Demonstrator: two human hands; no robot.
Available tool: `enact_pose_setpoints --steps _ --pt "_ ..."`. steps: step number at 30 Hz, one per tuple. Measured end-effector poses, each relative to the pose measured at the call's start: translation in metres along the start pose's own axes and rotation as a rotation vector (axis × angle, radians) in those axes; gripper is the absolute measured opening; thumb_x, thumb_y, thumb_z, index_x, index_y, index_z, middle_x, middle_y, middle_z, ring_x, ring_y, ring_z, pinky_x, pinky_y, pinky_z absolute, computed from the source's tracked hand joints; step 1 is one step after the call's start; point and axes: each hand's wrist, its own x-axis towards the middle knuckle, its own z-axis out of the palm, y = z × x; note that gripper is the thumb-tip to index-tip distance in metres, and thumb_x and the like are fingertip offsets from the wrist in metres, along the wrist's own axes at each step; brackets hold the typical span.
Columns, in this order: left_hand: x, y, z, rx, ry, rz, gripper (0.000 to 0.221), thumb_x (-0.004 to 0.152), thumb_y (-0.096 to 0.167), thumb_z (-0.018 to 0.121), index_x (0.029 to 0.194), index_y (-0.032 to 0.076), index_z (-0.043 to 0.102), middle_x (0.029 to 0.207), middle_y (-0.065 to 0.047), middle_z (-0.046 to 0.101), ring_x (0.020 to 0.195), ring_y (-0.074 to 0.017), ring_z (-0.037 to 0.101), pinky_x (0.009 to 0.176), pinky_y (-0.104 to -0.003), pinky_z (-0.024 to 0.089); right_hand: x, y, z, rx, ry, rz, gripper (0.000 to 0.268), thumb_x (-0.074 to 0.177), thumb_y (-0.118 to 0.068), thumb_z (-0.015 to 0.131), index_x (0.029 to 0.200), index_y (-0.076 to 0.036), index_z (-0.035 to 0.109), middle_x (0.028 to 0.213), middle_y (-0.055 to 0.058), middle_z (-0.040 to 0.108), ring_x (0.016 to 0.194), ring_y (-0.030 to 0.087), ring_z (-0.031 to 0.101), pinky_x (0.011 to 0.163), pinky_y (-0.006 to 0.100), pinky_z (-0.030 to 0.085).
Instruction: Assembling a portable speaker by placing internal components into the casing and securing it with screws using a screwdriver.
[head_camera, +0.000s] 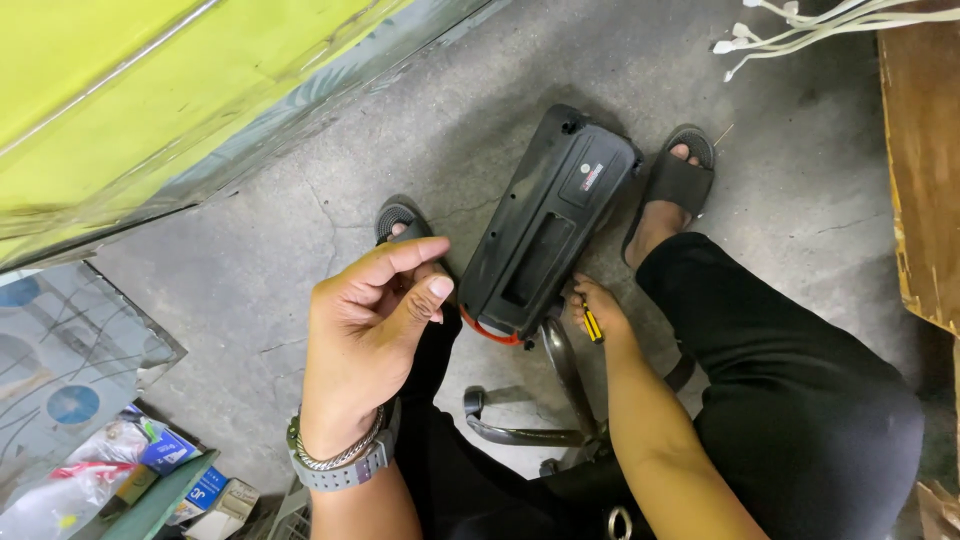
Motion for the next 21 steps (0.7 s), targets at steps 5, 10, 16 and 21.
enact_pose_setpoints --steps 5,10,16,21 --pt "0.000 0.001 0.001 -0.004 0.006 0.001 0.027 0.091 -0.007 0.069 0.117 -0.012 0.069 0.072 -0.013 0.062 0.066 -0.0115 0.058 0.067 -0.029 0.059 0.015 0.006 -0.001 -0.053 0.035 -0.021 0.068 0.093 -0.016 0.056 0.157 -0.010 0.034 0.071 0.002 0.046 0.049 0.013 0.048 0.035 0.026 0.041" --pt "0.001 -0.002 0.001 -0.047 -0.001 -0.002 0.028 0.090 -0.006 0.071 0.117 -0.013 0.068 0.072 -0.013 0.062 0.067 -0.0111 0.059 0.067 -0.030 0.060 0.033 0.015 0.001 -0.056 0.111 -0.079 0.059 0.091 -0.013 0.061 0.148 -0.006 0.048 0.068 0.007 0.052 0.047 0.016 0.052 0.033 0.028 0.041" --pt "0.000 -0.003 0.000 -0.052 0.004 -0.021 0.028 0.090 -0.006 0.071 0.117 -0.013 0.068 0.073 -0.014 0.061 0.067 -0.0123 0.059 0.067 -0.030 0.060 0.037 0.012 0.004 -0.097 0.152 -0.069 0.053 0.091 -0.012 0.061 0.142 -0.003 0.052 0.069 0.009 0.055 0.049 0.018 0.056 0.034 0.029 0.046" --pt "0.000 -0.004 0.000 -0.053 0.012 -0.020 0.029 0.090 -0.006 0.072 0.117 -0.013 0.068 0.073 -0.014 0.061 0.067 -0.0123 0.059 0.066 -0.030 0.060 0.057 0.015 0.001 -0.150 0.159 -0.050 0.025 0.091 -0.016 0.060 0.112 -0.004 0.065 0.065 0.011 0.061 0.046 0.019 0.056 0.034 0.029 0.044"
